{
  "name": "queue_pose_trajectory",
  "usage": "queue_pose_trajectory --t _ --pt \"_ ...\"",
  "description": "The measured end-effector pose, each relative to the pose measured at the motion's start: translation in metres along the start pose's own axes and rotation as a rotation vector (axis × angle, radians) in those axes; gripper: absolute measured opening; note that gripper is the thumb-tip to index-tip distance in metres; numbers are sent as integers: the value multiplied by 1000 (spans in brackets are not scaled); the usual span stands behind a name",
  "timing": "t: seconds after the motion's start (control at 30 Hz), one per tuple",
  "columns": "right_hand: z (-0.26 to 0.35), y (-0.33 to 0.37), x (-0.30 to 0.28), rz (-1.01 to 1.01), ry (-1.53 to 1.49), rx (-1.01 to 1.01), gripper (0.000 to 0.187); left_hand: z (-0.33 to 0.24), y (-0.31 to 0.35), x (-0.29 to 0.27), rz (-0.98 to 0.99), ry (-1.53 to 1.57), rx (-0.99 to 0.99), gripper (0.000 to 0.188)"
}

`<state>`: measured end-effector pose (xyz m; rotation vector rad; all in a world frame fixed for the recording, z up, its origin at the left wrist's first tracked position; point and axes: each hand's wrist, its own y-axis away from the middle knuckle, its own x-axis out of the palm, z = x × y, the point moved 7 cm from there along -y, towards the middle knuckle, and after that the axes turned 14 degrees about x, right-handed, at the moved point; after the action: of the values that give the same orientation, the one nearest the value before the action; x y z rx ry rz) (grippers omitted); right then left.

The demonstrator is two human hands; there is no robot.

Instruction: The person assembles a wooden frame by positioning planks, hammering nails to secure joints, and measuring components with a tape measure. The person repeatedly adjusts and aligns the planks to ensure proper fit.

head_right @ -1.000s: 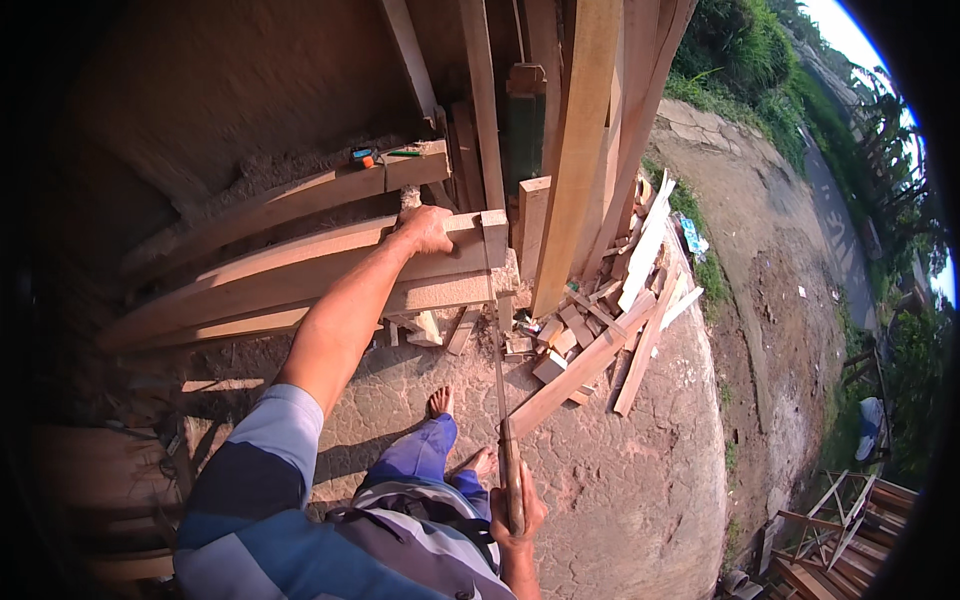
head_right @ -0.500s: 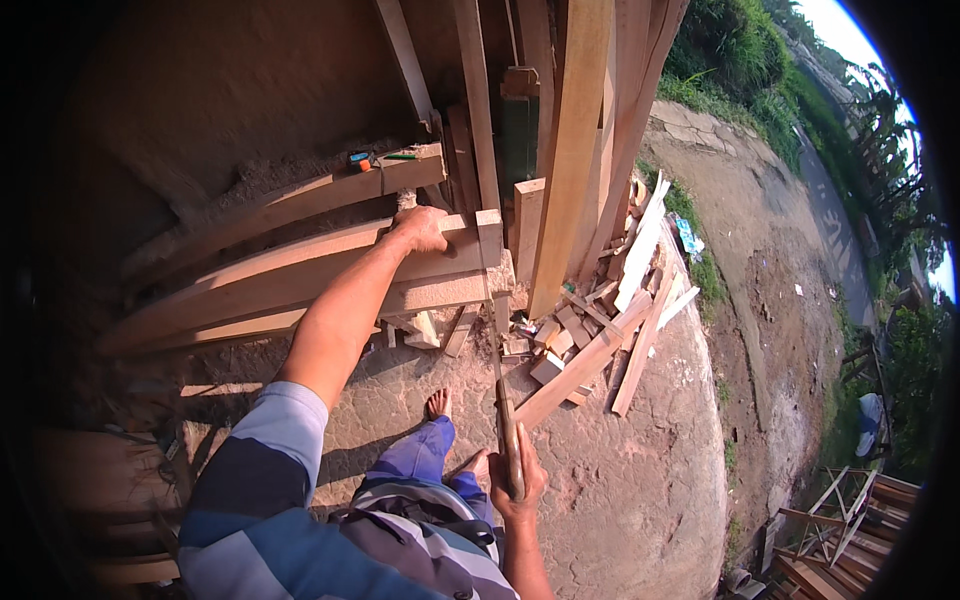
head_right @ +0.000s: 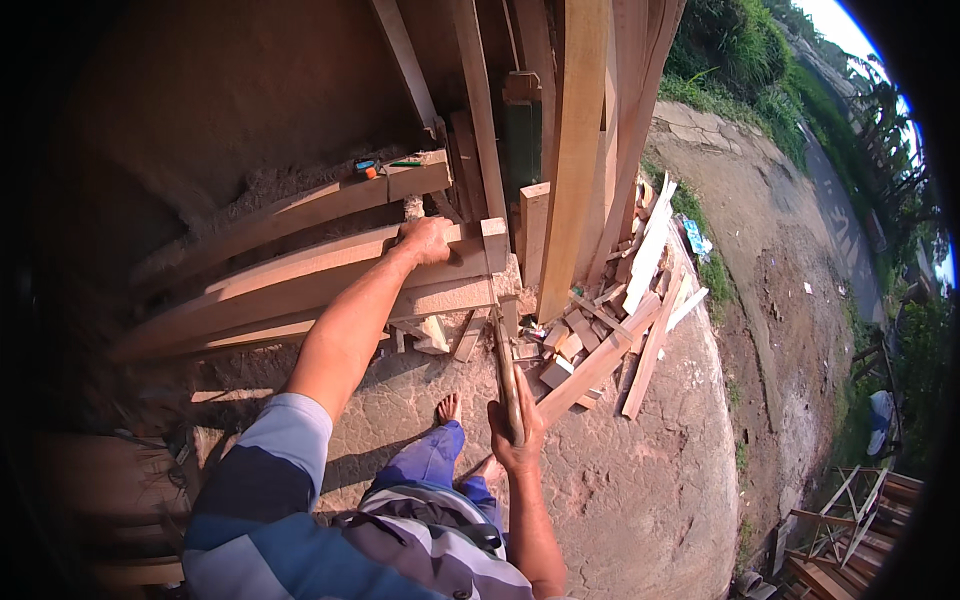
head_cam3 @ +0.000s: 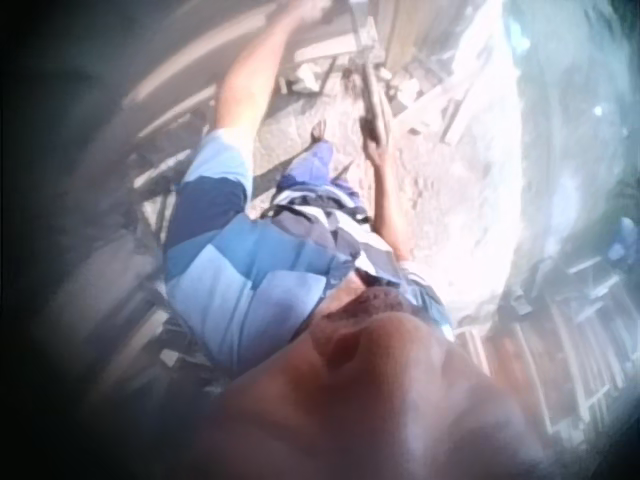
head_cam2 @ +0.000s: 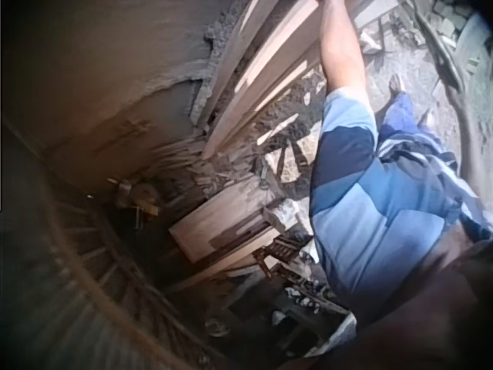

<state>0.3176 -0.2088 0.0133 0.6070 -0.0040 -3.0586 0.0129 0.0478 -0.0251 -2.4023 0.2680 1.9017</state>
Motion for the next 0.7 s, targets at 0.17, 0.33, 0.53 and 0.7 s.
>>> queue_pose_trajectory --t 0.17,0.33,0.53,0.7 --pt "-11 112 -47 -39 39 62 62 1 -4 0 22 12 -4 60" --pt "28 -118 50 -42 -173 -124 62 6 13 21 -177 31 -177 37" --pt "3 -30 14 8 -117 -9 61 1 1 0 -50 21 25 70" --pt "-13 112 -45 -47 41 74 59 1 -5 -7 58 80 -14 58"
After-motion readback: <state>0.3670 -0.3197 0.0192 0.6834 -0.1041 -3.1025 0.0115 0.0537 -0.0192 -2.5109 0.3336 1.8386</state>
